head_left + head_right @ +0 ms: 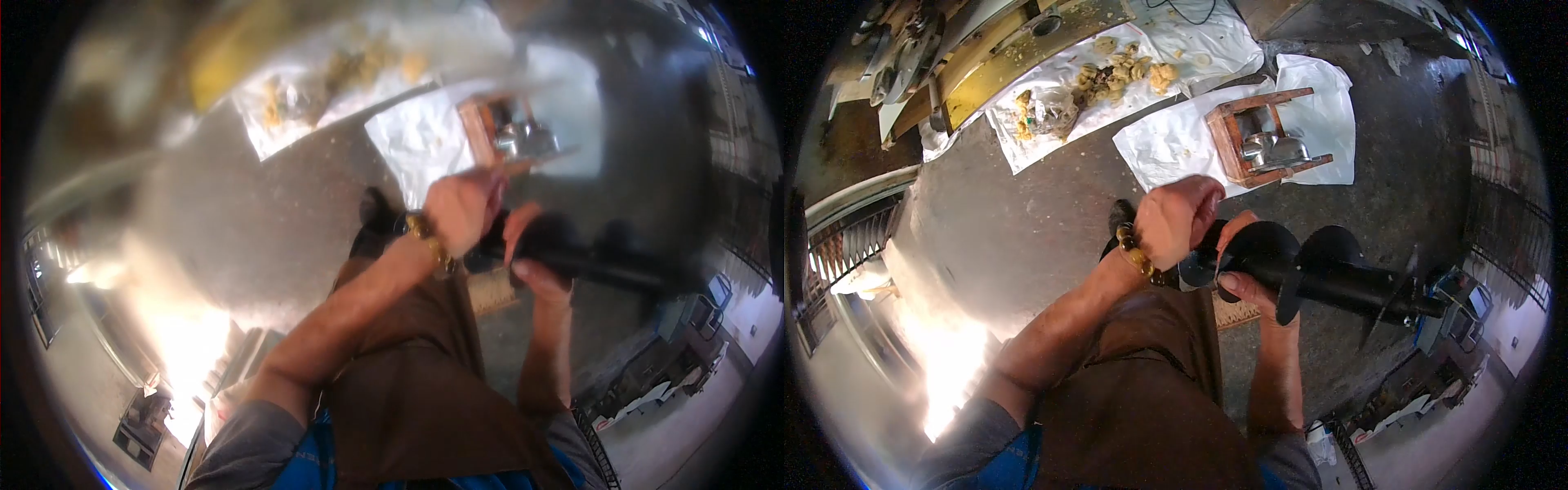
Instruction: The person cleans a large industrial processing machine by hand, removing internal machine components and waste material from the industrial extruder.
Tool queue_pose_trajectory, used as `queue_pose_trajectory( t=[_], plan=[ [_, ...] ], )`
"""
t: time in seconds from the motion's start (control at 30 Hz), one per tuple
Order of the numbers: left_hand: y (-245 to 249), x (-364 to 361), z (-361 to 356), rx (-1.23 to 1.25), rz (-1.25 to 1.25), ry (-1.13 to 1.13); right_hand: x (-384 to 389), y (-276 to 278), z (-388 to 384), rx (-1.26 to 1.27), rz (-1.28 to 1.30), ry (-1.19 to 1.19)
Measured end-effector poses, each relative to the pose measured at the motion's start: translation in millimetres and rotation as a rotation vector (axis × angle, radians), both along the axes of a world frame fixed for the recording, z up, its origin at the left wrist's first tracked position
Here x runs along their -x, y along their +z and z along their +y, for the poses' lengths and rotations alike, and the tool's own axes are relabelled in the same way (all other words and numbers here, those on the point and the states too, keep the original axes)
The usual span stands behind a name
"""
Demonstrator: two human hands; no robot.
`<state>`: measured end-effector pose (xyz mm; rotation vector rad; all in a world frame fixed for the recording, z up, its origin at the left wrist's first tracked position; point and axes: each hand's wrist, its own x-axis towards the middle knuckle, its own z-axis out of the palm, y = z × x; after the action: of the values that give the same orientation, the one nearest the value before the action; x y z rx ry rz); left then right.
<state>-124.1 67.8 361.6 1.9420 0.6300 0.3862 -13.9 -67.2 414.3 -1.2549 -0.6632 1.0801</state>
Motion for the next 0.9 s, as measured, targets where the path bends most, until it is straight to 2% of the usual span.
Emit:
queue_pose_trajectory(
  t=[0.07,0.13,0.17,0.3,0.33,0.4,0.47,0.53,0.6,0.67,0.7,0.83,0.9],
  plan=[
    [7,-3,9,-0.054,0.018,0.075,2,-6,1,0.005,-0.071,0.029],
    [19,-3,20,0.15,0.09,0.244,3,-10,-1,0.084,-0.099,0.051],
    [21,3,27,0.302,0.115,0.145,3,-12,-3,0.161,-0.128,0.07],
    [43,15,22,0.398,-0.087,0.008,-5,-49,-21,0.176,-0.048,0.017],
    [51,17,20,0.399,-0.093,0.001,-5,-60,-25,0.168,0.044,-0.012],
    [75,20,18,0.846,-0.31,0.064,-5,-83,-32,0.113,0.384,-0.097],
    [83,23,21,0.854,-0.361,0.062,0,-109,-40,0.053,0.78,-0.174],
    [90,25,28,0.543,-0.416,0.066,3,-124,-38,0.034,0.962,-0.173],
    [96,30,34,0.536,-0.448,0.078,12,-130,-29,0.029,0.867,-0.112],
    [108,36,40,0.109,-0.275,0.092,16,-100,-3,0.058,0.397,0.043],
    [107,37,38,0.059,-0.282,0.127,18,-85,10,0.069,0.165,0.092],
    [111,41,26,-0.127,-0.115,0.235,22,-98,8,0.2,-0.198,0.007],
    [106,48,21,-0.111,-0.044,0.283,25,-98,15,0.22,-0.367,-0.041]
  ],
)
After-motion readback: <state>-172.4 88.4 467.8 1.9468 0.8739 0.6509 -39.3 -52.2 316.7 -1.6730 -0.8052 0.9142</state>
